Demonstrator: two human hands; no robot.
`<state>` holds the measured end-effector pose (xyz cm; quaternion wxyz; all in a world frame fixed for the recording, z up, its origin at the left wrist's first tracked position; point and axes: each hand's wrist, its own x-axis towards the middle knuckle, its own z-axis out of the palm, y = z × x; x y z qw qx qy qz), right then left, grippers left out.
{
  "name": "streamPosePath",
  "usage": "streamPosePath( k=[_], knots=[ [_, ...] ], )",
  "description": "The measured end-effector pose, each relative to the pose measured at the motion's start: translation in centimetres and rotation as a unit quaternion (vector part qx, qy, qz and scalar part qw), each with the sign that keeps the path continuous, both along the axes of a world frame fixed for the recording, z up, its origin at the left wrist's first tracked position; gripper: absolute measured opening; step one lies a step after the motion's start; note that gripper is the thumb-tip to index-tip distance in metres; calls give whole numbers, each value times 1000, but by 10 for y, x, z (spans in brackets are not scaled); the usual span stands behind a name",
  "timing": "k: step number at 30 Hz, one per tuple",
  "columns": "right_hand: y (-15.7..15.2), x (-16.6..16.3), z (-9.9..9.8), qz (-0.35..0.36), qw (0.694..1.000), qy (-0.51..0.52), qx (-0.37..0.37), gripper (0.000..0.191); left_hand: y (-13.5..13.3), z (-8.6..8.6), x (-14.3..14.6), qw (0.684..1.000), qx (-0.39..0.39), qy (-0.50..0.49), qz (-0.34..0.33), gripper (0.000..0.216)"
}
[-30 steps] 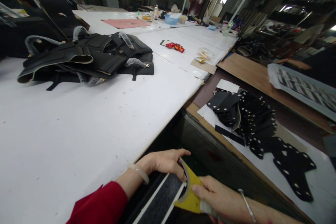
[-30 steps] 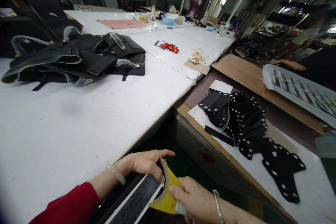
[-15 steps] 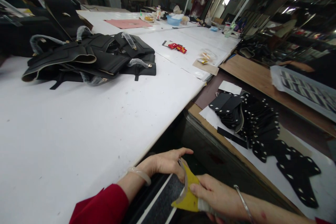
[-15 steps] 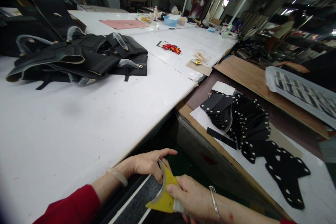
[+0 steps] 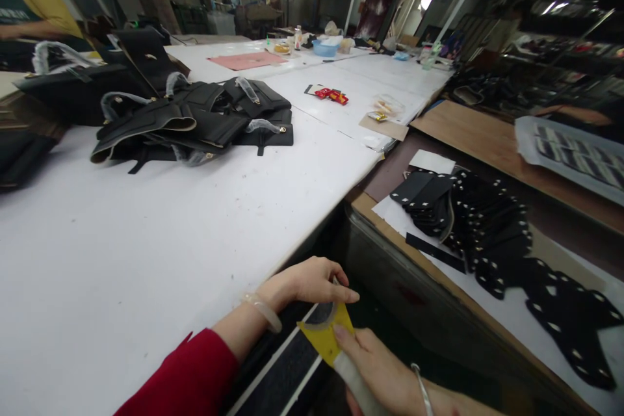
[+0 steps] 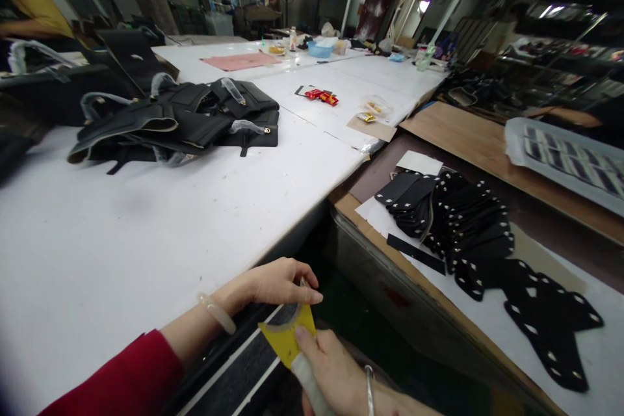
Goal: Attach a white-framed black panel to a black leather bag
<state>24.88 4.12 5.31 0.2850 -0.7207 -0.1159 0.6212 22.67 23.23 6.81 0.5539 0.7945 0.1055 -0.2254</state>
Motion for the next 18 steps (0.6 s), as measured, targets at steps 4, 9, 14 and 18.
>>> streamPosePath(
  k=[4,9,14,18],
  knots=[
    [1,-15,-3,-66,998,1,-21,52,-14,11,4,996,84,19,-3,36],
    [0,-29,-8,-83,996,36,8,51,-24,18,6,991,121,50,-8,43],
    [4,-41,-15,-76,994,67,42,62,-28,20,-1,986,156,50,25,58],
    [-16,-39,-11,-34,989,96,110,72,-31,15,-11,985,154,36,63,67]
  ],
)
